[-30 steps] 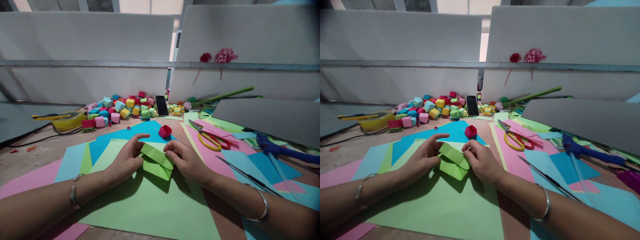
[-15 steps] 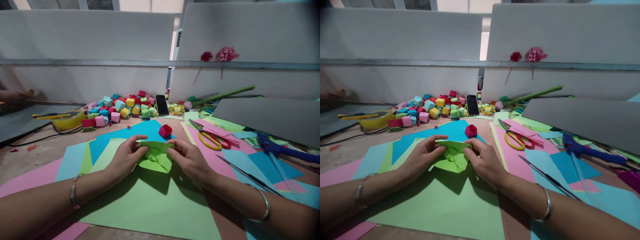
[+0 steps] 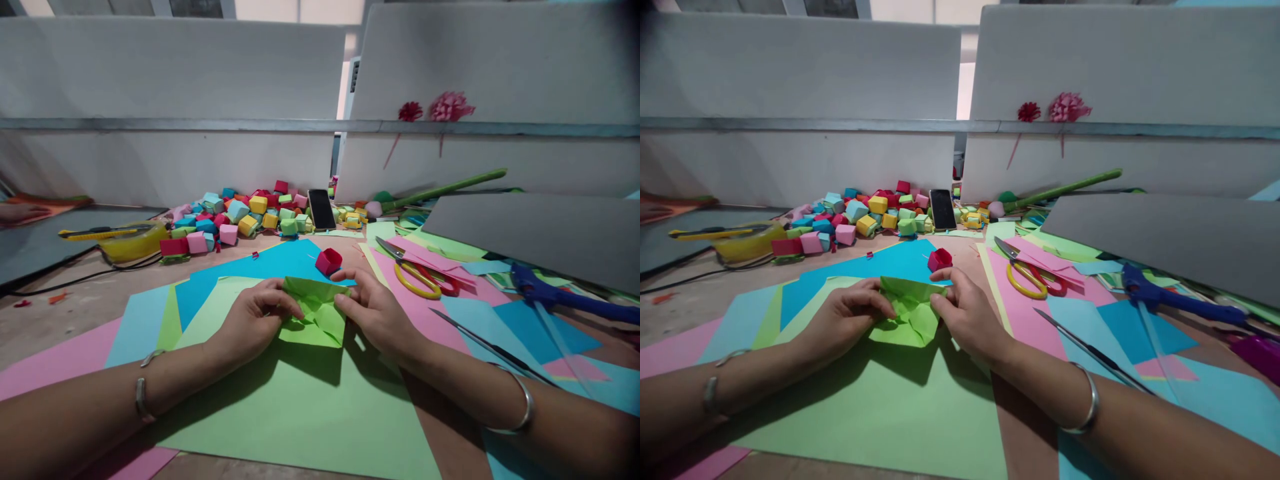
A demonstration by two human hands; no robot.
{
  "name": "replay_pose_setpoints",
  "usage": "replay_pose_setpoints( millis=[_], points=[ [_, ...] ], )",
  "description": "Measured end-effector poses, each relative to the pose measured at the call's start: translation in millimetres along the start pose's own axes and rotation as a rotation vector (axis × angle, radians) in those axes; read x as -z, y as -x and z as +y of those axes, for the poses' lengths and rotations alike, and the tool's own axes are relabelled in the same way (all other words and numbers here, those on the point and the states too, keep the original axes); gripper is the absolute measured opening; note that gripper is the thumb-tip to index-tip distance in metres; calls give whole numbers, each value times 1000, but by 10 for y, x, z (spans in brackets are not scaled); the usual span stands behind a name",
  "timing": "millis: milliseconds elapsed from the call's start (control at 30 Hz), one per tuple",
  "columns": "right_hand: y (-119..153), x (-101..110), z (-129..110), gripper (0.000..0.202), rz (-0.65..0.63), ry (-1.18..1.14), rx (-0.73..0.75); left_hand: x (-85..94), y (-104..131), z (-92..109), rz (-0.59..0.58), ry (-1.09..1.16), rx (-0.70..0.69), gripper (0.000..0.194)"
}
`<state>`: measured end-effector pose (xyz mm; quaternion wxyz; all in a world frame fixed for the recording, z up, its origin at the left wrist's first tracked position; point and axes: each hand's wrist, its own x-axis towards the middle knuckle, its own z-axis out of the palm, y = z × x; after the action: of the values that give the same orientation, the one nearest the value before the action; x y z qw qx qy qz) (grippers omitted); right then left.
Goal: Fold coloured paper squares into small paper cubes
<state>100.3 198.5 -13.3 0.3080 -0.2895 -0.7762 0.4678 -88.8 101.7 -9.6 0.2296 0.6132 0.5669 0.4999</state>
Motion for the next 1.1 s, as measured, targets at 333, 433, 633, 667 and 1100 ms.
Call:
replay_pose_setpoints(
  millis=[333,433,633,667,1100],
  points=[
    [116,-13,-103,24,154,830,860,-3,-1,-35,-48,-74,62,31],
    [134,-85,-100,16,156,936,916,5,14,-24,-72,-98,7,34],
    [109,-104,-77,20,132,1006,899,20,27,-1,-112,-64,1,37],
    [109,-92,-82,21,134,1001,917,20,24,-15,-113,-69,2,38],
    [-145,225,62,20,-147,1053,895,28,-18,-116,10,-298,102,41]
  ],
)
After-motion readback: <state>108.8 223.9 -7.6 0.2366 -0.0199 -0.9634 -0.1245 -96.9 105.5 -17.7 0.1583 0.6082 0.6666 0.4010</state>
